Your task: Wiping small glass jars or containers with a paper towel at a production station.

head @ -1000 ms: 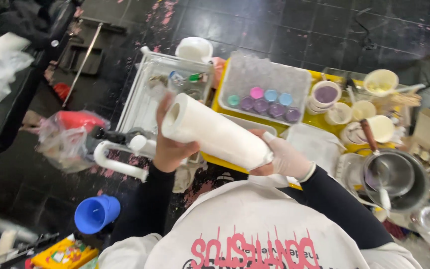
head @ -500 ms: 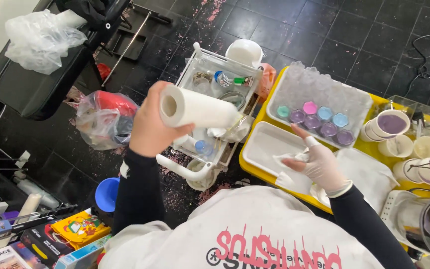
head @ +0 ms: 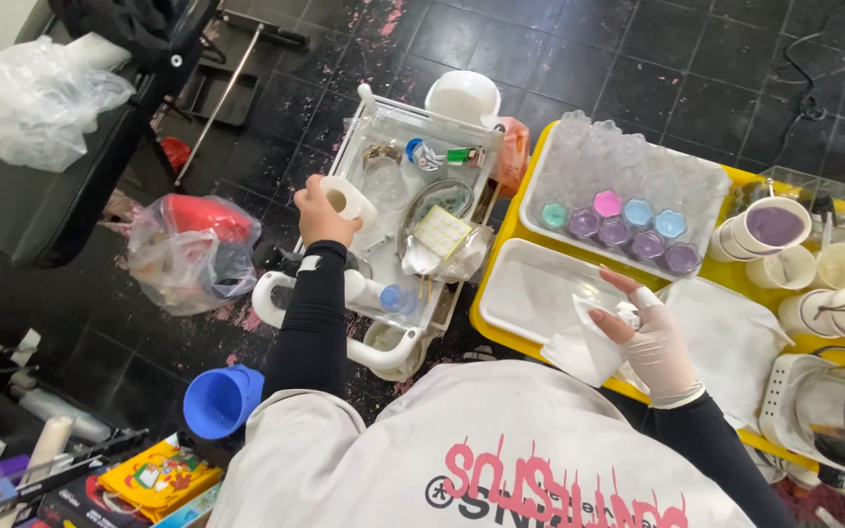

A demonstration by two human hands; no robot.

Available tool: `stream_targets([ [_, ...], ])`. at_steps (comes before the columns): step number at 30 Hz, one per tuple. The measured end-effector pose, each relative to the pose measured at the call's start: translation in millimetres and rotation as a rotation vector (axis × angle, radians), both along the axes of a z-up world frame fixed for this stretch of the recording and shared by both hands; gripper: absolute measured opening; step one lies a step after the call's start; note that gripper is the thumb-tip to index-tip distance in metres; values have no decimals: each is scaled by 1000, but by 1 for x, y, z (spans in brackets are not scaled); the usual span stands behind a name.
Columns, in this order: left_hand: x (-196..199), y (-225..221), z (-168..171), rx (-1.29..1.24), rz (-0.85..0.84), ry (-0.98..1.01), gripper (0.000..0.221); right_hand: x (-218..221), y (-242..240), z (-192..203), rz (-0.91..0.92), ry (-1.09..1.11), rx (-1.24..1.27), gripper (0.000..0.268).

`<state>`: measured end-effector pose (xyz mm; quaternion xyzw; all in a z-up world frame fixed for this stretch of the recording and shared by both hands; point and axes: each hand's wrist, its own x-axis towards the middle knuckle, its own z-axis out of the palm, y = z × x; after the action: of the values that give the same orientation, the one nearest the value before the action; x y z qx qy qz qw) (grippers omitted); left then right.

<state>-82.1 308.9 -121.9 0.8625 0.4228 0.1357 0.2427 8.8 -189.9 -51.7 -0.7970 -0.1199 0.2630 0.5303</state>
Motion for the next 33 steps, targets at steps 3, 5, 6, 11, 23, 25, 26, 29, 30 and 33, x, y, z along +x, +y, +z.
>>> stream_targets([
  [3, 3, 11, -41, 26, 19, -43, 101, -2, 7, 21, -95, 35, 152, 52],
  [5, 5, 16, -50, 17, 31, -32, 101, -2, 1, 16, -132, 110, 163, 52],
  [6, 5, 18, -55, 10, 52, -21, 102, -2, -2, 13, -160, 186, 176, 52],
  [11, 10, 22, -57, -26, 96, 25, 108, -1, -4, 4, -151, 93, 156, 47],
  [23, 13, -27, -6, 102, 196, 61, 111, 9, 9, -11, -176, -2, 26, 34],
  [25, 19, -54, 5, 181, 175, 69, 107, 11, 8, -10, -177, -7, 89, 34],
  [26, 23, -67, -1, 246, 67, -54, 93, 12, 8, -5, -175, -45, 51, 32],
  [29, 28, -132, 8, 178, -283, -394, 51, 10, 11, 20, -225, -61, 51, 29],
  [30, 31, -159, 15, 44, -502, -604, 25, 10, 11, 31, -256, -43, 96, 27],
  [33, 32, -234, 89, -393, -836, -643, 44, 9, -1, 29, -296, -35, 237, 29],
])
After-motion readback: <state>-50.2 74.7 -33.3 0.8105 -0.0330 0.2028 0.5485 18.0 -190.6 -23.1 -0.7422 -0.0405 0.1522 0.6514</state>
